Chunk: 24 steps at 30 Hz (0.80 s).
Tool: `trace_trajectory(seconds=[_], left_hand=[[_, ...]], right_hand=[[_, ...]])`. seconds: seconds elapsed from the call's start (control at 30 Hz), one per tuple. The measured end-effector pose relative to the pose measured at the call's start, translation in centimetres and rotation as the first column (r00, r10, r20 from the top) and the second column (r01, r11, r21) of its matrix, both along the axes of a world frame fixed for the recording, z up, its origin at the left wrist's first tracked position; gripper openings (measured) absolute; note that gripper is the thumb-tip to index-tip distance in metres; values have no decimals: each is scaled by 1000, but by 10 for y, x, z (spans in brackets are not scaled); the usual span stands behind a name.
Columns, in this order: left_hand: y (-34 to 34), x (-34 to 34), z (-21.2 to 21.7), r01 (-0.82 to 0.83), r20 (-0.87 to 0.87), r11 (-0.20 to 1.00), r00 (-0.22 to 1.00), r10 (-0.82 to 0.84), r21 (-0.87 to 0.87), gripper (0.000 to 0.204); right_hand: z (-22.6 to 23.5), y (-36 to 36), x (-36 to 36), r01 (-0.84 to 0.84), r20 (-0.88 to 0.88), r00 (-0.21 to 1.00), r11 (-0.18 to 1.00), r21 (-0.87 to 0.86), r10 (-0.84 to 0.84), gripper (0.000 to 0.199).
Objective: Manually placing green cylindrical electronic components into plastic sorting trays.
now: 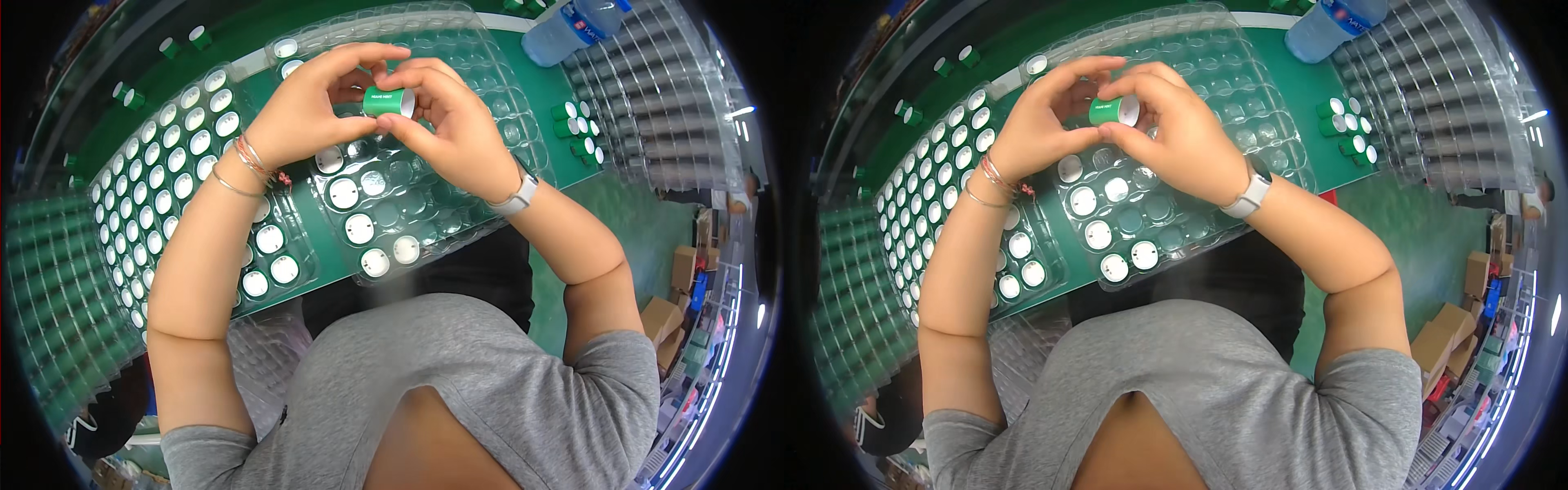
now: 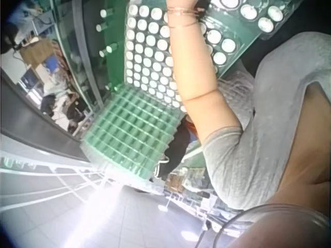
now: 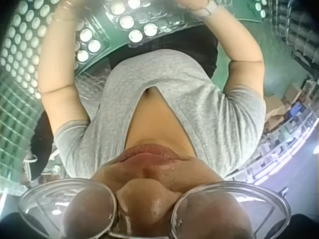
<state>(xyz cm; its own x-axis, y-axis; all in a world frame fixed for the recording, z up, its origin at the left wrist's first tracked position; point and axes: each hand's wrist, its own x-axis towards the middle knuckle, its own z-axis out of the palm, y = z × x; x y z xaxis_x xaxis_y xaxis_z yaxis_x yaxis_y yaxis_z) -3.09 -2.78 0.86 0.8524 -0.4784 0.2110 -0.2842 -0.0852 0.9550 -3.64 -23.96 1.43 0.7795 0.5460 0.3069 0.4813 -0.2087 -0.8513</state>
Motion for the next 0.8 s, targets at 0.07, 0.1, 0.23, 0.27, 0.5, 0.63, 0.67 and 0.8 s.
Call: trace_trajectory(seconds=[0.07,0.1,0.23,0.27,0.5,0.63,0.67,0.8], left_hand=[[7,5,-6,31,41,999,999,-30,-34,79],[11,7,-10,58,80,996,995,-53,-63,84],[22,16,-16,108,62,990,993,-103,-86,93],[20,15,-15,81,-17,991,996,-83,-104,99],[11,14,-18,56,43,987,998,-50,-148,79],[18,11,-17,40,-16,992,999,-42,-120,67],[19,11,-18,48,-32,991,998,-52,-123,65],[14,10,-11,76,-22,995,997,-78,-60,56]], right_hand=[[12,-2,-7,-9,71,997,997,-74,14,33],[20,-4,-11,-19,138,990,989,-145,40,31],[31,-11,-40,-287,-4,955,916,-282,298,29],[31,-10,-46,-309,-28,947,888,-341,319,29],[18,-13,-53,-301,-2,934,785,-541,357,39],[30,-11,-26,-225,80,951,848,-480,298,31],[32,-11,-10,-147,137,963,878,-456,232,27],[30,-30,93,266,432,895,911,-314,-112,22]])
